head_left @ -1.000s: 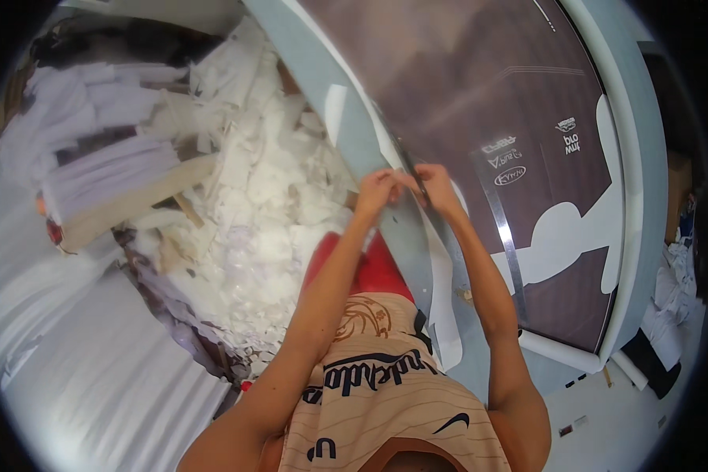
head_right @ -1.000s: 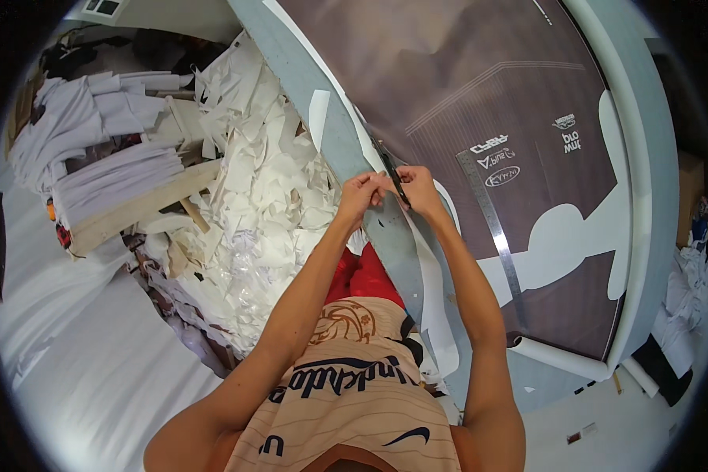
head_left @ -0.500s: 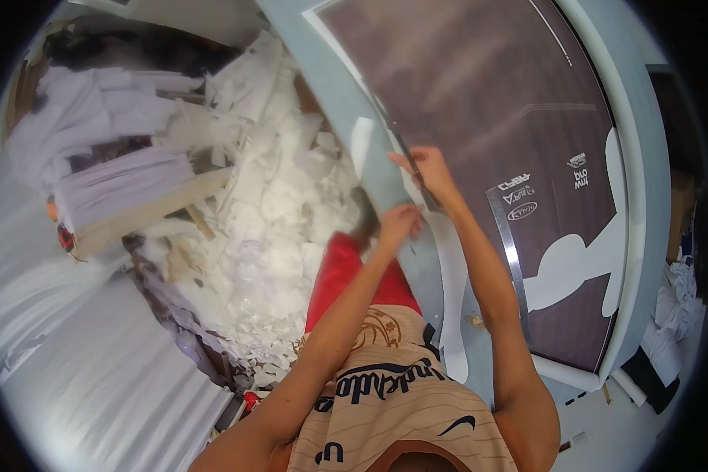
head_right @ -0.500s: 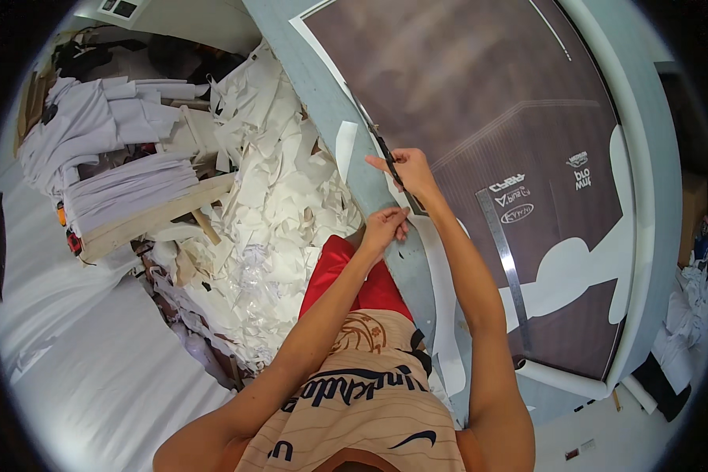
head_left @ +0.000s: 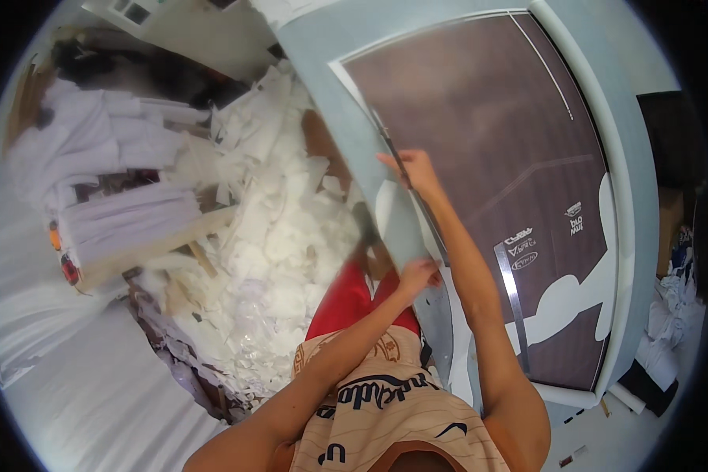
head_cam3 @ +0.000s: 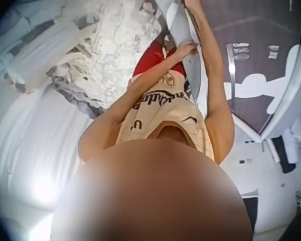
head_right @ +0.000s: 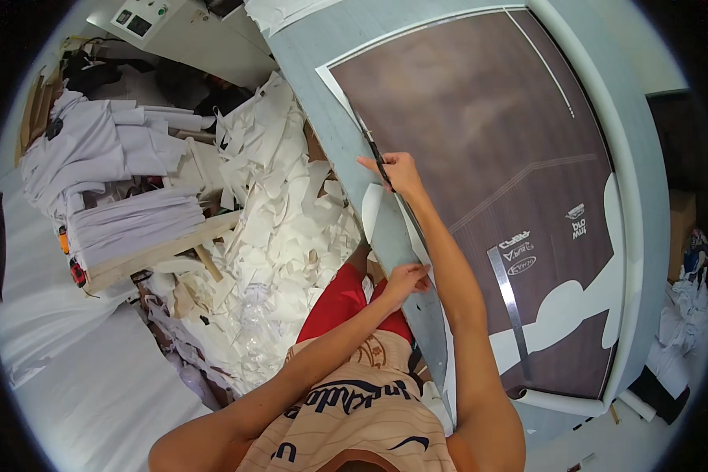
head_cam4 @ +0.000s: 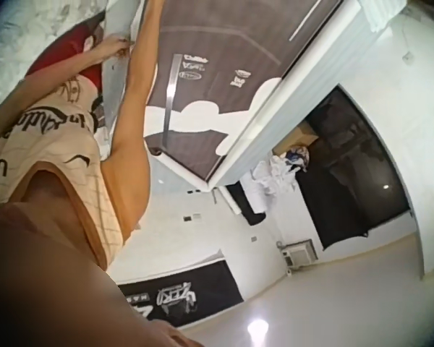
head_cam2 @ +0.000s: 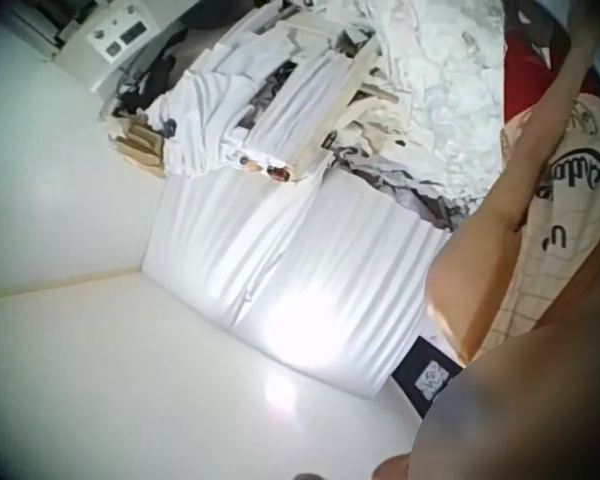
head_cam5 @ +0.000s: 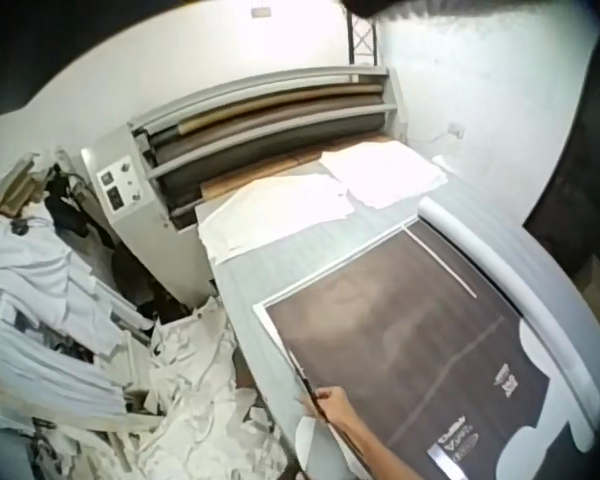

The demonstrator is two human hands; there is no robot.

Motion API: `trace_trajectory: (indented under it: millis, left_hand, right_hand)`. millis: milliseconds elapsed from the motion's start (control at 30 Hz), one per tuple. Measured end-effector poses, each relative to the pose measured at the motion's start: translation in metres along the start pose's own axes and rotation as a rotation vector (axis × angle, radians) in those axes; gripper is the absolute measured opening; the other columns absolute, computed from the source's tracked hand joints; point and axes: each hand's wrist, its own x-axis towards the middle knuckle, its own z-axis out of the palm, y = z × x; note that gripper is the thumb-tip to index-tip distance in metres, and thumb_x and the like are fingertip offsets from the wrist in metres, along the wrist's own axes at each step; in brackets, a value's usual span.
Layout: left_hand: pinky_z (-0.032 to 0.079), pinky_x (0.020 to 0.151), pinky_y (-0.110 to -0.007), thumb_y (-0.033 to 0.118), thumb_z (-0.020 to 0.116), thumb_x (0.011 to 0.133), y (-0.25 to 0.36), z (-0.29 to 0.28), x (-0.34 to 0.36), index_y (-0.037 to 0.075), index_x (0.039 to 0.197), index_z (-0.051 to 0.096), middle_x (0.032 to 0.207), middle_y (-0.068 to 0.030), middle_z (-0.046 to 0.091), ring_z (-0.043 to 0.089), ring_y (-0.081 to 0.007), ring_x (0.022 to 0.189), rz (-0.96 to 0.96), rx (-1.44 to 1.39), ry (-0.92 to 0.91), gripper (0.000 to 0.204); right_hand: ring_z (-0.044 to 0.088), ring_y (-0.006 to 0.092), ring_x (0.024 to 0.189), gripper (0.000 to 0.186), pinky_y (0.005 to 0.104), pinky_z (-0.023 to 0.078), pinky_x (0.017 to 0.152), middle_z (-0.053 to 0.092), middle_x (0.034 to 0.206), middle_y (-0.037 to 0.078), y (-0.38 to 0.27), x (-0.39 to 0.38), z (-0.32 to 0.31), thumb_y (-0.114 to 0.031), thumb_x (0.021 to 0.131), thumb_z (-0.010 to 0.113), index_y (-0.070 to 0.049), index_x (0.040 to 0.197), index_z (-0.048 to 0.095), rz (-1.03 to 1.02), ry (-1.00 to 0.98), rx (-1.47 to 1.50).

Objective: Cutting out clothing patterns from a large sheet using scissors.

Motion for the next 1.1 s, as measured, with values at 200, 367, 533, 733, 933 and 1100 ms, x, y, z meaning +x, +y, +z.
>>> trace_trajectory:
  millis: [200, 367, 533, 733, 933, 1100]
  left_hand:
    - [0.057, 0.064, -0.029, 0.031, 0.065, 0.100, 0.008, -0.005, 0.002, 0.002, 0.088, 0.068, 0.077, -0.0077, 0.070, 0.069, -0.0166, 0.066, -0.047, -0.027, -0.021, 0.031]
    - [0.057, 0.063, -0.028, 0.031, 0.066, 0.100, 0.020, -0.014, 0.001, 0.004, 0.088, 0.069, 0.080, -0.0063, 0.072, 0.071, -0.0154, 0.070, -0.145, 0.072, -0.064, 0.029]
    - [0.058, 0.061, -0.029, 0.017, 0.064, 0.095, 0.034, -0.044, 0.007, 0.002, 0.090, 0.071, 0.083, -0.0092, 0.073, 0.072, -0.0164, 0.070, -0.155, 0.363, -0.172, 0.018]
    - [0.058, 0.075, -0.032, 0.012, 0.055, 0.095, 0.164, -0.184, 0.004, 0.000, 0.107, 0.067, 0.090, -0.0109, 0.071, 0.069, -0.0203, 0.074, 0.156, 0.563, -0.087, 0.020]
    - [0.052, 0.080, -0.038, 0.018, 0.065, 0.093, 0.221, -0.176, -0.011, -0.003, 0.108, 0.066, 0.100, -0.0159, 0.069, 0.065, -0.0278, 0.087, 1.014, 1.253, 0.364, 0.026]
    - [0.030, 0.115, -0.054, 0.031, 0.072, 0.092, 0.124, -0.068, -0.017, 0.008, 0.140, 0.056, 0.150, -0.0251, 0.047, 0.042, -0.0477, 0.137, 1.245, 1.725, -0.600, 0.056]
  right_hand:
    - [0.043, 0.0073, 0.042, 0.045, 0.0265, 0.030, 0.042, 0.050, 0.054, -0.002, -0.034, 0.045, 0.014, -0.045, 0.079, 0.086, -0.005, 0.072, 0.068, -0.004, 0.031, -0.046]
    - [0.045, 0.0079, 0.043, 0.046, 0.0264, 0.031, 0.043, 0.050, 0.054, -0.001, -0.067, 0.085, 0.021, -0.045, 0.077, 0.088, -0.003, 0.072, 0.068, -0.033, 0.029, -0.084]
    - [0.044, 0.0087, 0.046, 0.039, 0.0278, 0.033, 0.045, 0.051, 0.055, -0.001, -0.073, 0.073, 0.040, -0.036, 0.080, 0.087, -0.001, 0.078, 0.071, -0.243, 0.047, -0.158]
    - [0.045, 0.0076, 0.043, 0.040, 0.0272, 0.033, 0.042, 0.049, 0.050, -0.002, -0.021, -0.091, 0.034, -0.036, 0.081, 0.087, -0.005, 0.067, 0.065, -0.097, 0.183, 0.243]
    - [0.045, 0.0077, 0.038, 0.047, 0.0262, 0.032, 0.038, 0.051, 0.049, 0.000, 0.091, -0.288, 0.019, -0.038, 0.080, 0.088, -0.003, 0.063, 0.062, 0.033, 0.697, 0.443]
    - [0.046, 0.0078, 0.039, 0.051, 0.0259, 0.034, 0.038, 0.052, 0.050, 0.000, 0.184, -0.416, 0.059, -0.037, 0.086, 0.083, -0.006, 0.059, 0.052, 0.210, 1.112, 0.721]
